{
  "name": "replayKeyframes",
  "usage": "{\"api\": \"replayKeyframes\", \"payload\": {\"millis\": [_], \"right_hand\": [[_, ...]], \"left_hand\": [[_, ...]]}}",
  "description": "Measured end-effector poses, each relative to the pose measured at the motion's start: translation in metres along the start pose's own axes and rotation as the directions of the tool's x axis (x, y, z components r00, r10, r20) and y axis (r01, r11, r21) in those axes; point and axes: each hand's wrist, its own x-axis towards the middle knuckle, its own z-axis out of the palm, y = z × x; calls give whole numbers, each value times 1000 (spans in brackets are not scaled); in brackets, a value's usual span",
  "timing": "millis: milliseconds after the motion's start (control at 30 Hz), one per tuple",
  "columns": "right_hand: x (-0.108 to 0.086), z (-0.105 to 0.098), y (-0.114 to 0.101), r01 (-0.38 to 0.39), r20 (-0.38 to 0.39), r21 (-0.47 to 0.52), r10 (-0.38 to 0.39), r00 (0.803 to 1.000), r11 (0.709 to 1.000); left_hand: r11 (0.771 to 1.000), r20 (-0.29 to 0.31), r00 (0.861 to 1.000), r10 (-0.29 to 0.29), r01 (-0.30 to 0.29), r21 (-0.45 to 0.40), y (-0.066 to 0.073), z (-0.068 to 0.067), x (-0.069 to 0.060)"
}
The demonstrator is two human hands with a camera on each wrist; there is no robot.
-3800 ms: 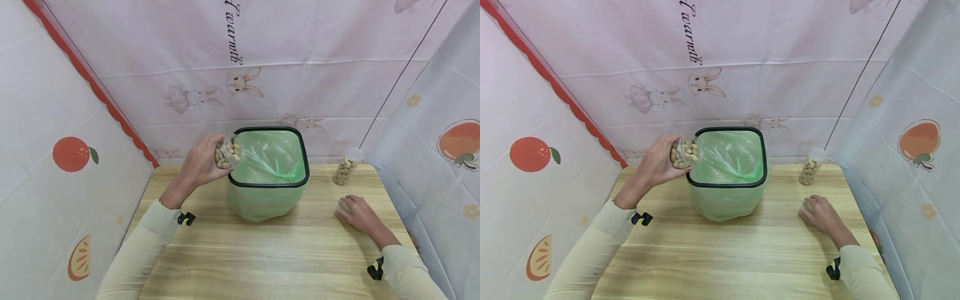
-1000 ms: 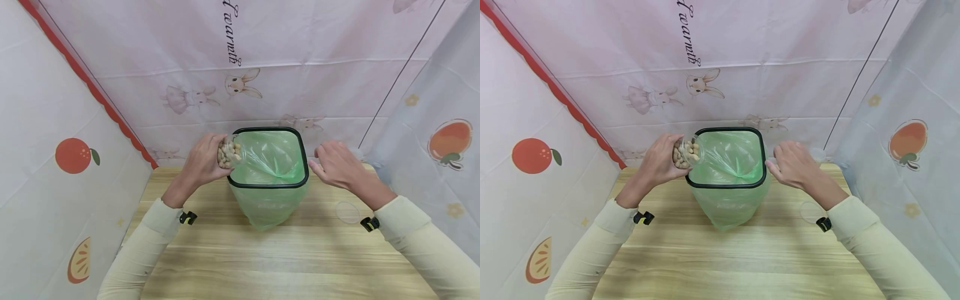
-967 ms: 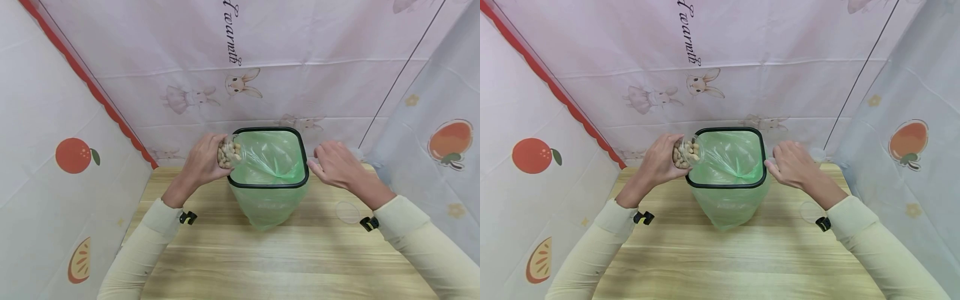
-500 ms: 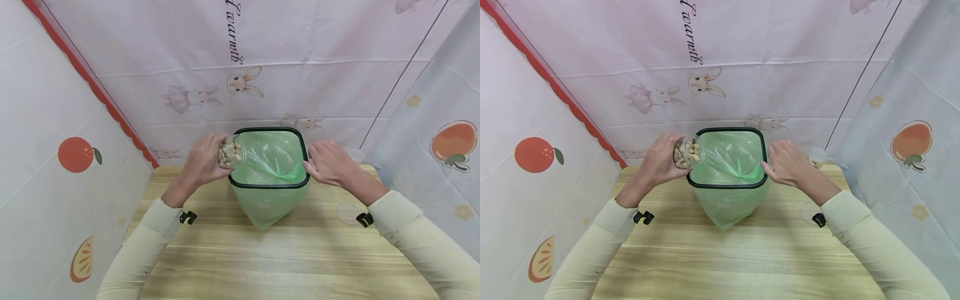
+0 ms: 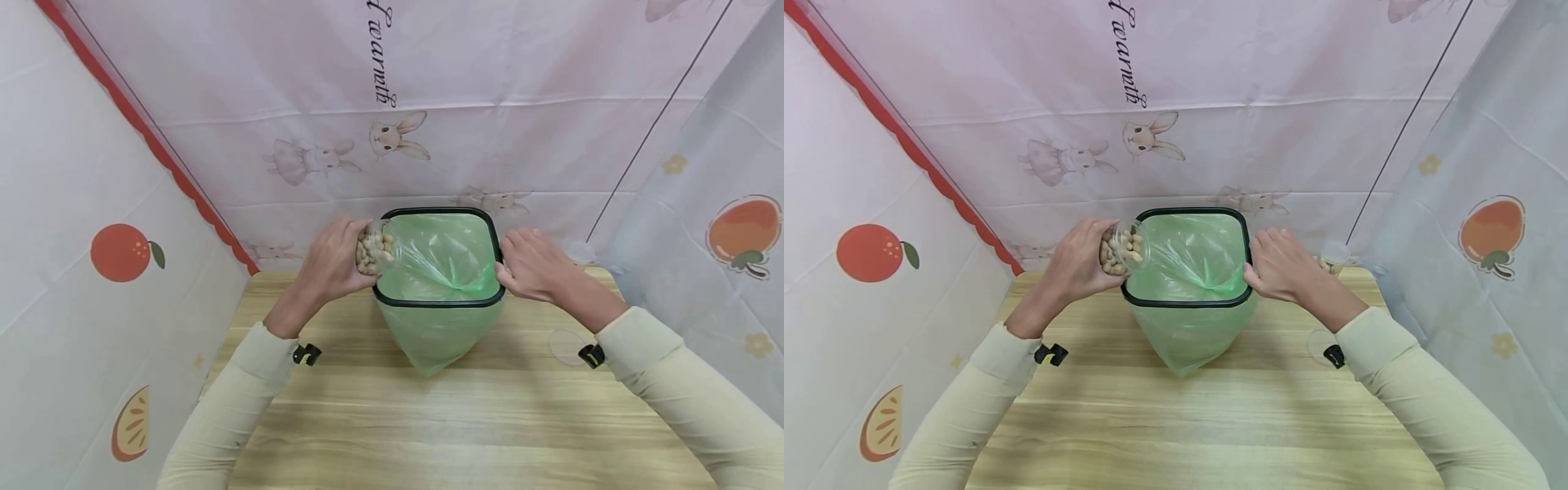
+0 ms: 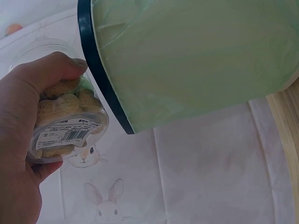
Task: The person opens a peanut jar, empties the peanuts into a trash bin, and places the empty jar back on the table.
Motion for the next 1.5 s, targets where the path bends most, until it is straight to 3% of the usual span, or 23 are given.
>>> {"api": "replayKeyframes", "payload": {"millis": [600, 1000, 1500], "right_hand": [[-1, 7, 0, 4, -24, -13, -5, 1000, 1000], [0, 6, 0, -13, 11, -1, 13, 1000, 1000], [-1, 7, 0, -16, 7, -9, 16, 1000, 1000]], "left_hand": [[995, -5, 998, 58, -57, 87, 1, 1, 1], [982, -24, 994, 107, -102, 157, 2, 0, 1], [967, -78, 983, 165, -146, 207, -1, 1, 0]]}}
